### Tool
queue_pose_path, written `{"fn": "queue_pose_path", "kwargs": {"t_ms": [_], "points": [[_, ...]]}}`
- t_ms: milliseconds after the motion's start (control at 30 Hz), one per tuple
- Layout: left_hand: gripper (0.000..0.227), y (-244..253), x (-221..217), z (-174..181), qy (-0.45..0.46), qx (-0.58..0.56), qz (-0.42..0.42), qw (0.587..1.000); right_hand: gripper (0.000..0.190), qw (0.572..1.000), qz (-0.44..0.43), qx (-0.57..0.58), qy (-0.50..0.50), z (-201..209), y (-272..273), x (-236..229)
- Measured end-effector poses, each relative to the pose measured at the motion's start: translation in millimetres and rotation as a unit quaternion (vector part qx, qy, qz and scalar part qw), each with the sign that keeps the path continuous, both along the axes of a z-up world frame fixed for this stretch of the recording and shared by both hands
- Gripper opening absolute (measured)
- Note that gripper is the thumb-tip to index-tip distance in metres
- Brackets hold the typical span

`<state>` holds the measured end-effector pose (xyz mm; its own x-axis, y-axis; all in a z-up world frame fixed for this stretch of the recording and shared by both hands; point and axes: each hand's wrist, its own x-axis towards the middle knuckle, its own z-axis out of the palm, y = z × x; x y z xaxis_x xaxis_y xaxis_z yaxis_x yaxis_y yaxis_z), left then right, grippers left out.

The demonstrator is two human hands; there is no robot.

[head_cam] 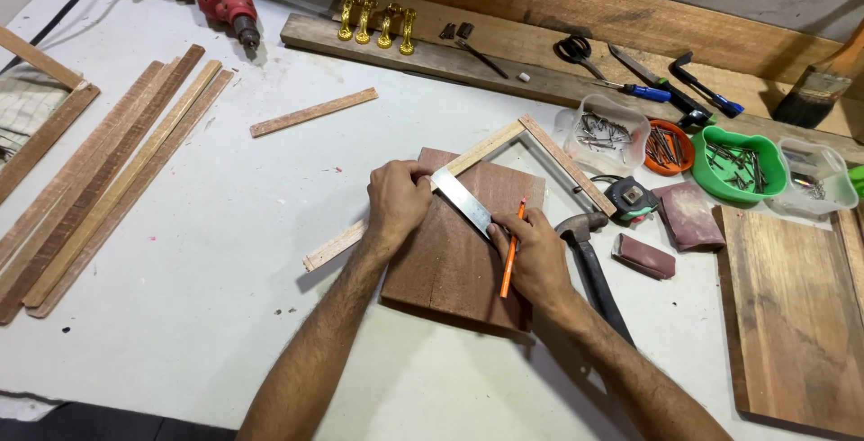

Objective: Measuring, marking, and assembling small wooden strips into a frame using a hammer and nails.

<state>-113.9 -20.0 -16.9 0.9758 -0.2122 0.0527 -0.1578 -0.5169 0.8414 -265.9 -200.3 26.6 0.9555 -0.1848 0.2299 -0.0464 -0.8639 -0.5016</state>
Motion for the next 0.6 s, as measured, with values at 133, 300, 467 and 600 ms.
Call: {"fn": "queue_pose_path", "kwargs": {"t_ms": [133,300,467,600], "points": [[0.02,-2,-5,10,0.013,0.009,0.0,1.0,0.025,1.0,-0.006,-0.007,0.0,-8,1,0],[0.018,-2,-4,7,0.004,0.022,0.0,1.0,0.03,0.999,0.021,-0.006,-0.023,-13,7,-6],[0.018,-4,3,-9,-0.024,0.025,-0.011,0.999,0.041,0.991,0.037,-0.117,0.043,-18,11,-8],[0.019,-1,-1,19,0.032,0.055,-0.024,0.998,0.046,0.989,0.026,-0.133,0.056,-11,16,-10]]}}
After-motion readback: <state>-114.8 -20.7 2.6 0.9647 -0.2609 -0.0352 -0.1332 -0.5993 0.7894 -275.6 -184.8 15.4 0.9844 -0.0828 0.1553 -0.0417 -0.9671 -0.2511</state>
